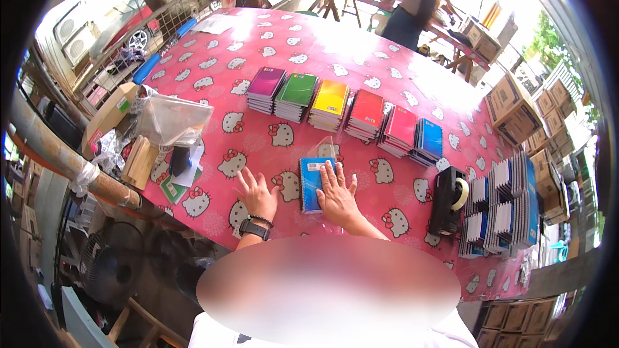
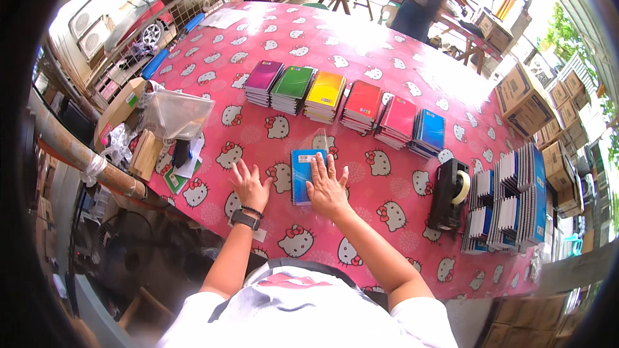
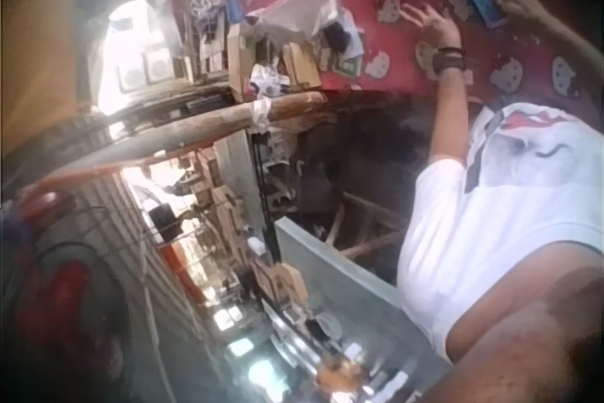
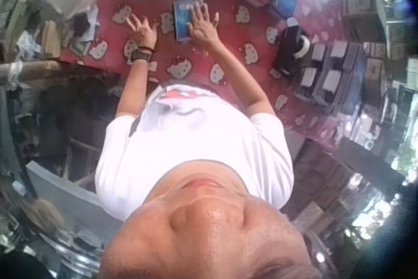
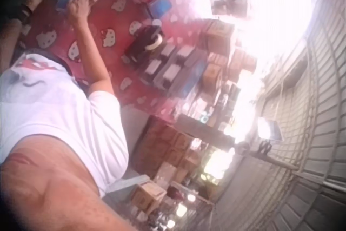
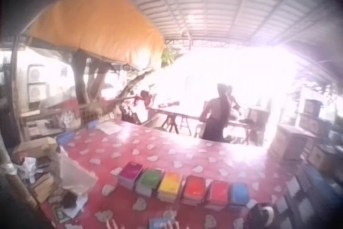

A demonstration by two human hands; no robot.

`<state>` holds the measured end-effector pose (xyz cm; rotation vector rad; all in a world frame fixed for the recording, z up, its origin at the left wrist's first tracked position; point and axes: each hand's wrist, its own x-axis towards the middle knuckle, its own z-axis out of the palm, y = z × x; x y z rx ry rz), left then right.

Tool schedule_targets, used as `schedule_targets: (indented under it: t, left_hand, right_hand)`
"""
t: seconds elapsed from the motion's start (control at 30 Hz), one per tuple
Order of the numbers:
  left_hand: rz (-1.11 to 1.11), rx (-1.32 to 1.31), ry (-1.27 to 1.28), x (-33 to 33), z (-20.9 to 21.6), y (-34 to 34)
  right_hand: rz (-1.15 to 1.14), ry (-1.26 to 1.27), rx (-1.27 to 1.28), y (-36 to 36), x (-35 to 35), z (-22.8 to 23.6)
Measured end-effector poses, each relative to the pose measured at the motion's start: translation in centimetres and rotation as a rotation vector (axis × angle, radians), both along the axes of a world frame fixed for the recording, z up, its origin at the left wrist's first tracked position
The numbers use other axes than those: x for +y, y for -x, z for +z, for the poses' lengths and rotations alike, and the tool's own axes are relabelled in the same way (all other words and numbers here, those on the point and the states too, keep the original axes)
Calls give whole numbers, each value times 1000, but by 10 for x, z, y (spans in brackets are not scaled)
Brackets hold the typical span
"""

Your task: The person organizes stacks of colorful notebooks on a table and places several notebooks into clear plastic bags by hand, securing them with tape.

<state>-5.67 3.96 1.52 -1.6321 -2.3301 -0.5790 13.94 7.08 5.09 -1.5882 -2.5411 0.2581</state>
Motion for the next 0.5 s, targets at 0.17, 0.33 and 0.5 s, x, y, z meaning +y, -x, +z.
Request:
schedule_targets:
  t: [0.17,0.33,0.5]
  left_hand:
    - [-145,-825,-173,13,-28,31]
    - [-17,-1679,194,-19,24,25]
    - [-238,-1542,22,-19,47,-21]
  right_hand:
    - [16,48,21,10,-1,7]
    - [13,-127,109,4,1,24]
    - [254,29,388,1,28,23]
